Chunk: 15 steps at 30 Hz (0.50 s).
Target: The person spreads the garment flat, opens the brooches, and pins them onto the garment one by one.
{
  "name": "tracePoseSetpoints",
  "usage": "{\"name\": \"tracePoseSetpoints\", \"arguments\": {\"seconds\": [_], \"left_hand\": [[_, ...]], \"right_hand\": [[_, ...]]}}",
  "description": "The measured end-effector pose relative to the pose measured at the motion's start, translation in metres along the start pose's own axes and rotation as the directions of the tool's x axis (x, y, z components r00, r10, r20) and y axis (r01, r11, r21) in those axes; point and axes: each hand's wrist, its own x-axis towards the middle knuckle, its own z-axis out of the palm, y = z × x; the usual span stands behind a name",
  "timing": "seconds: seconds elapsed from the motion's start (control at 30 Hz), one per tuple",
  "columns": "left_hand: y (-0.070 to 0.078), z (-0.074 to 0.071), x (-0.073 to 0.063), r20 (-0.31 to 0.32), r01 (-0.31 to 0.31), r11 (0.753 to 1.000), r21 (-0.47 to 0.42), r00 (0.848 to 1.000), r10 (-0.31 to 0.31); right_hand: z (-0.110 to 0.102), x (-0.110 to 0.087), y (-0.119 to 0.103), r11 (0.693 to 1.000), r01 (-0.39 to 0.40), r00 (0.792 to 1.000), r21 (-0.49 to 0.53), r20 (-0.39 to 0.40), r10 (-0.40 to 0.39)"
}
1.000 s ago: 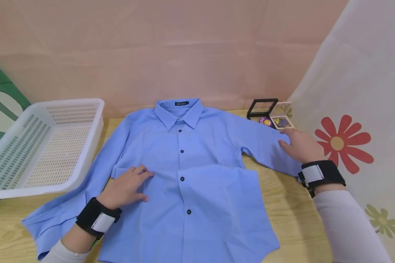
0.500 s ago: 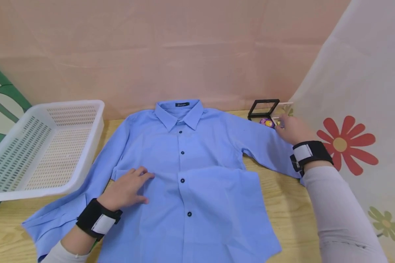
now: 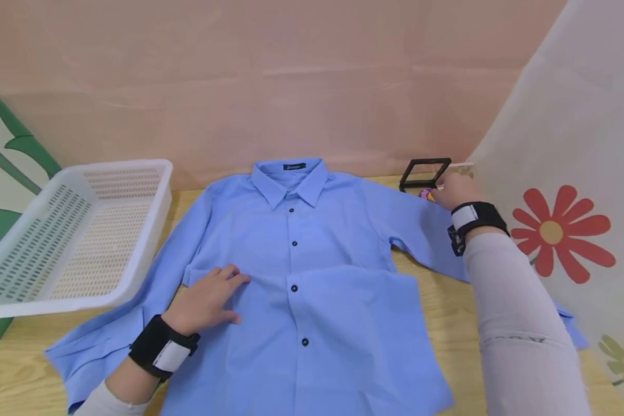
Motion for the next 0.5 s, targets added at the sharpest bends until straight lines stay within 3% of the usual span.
{"name": "tracePoseSetpoints", "arguments": {"seconds": [0.2,0.5], "left_hand": [[-0.002,0.001,-0.003,-0.016,-0.011,1.0,-0.001,1.0,0.011],[-0.003,0.0,0.0,-0.019,-0.033,0.999,0.006,0.999,0.033]], "right_hand": [[0.013,0.017,0.014,0.999,-0.028,1.0,0.029,-0.012,0.028],[0.019,0.026,0.01,0.991,-0.136,0.99,0.018,0.036,0.135]]}}
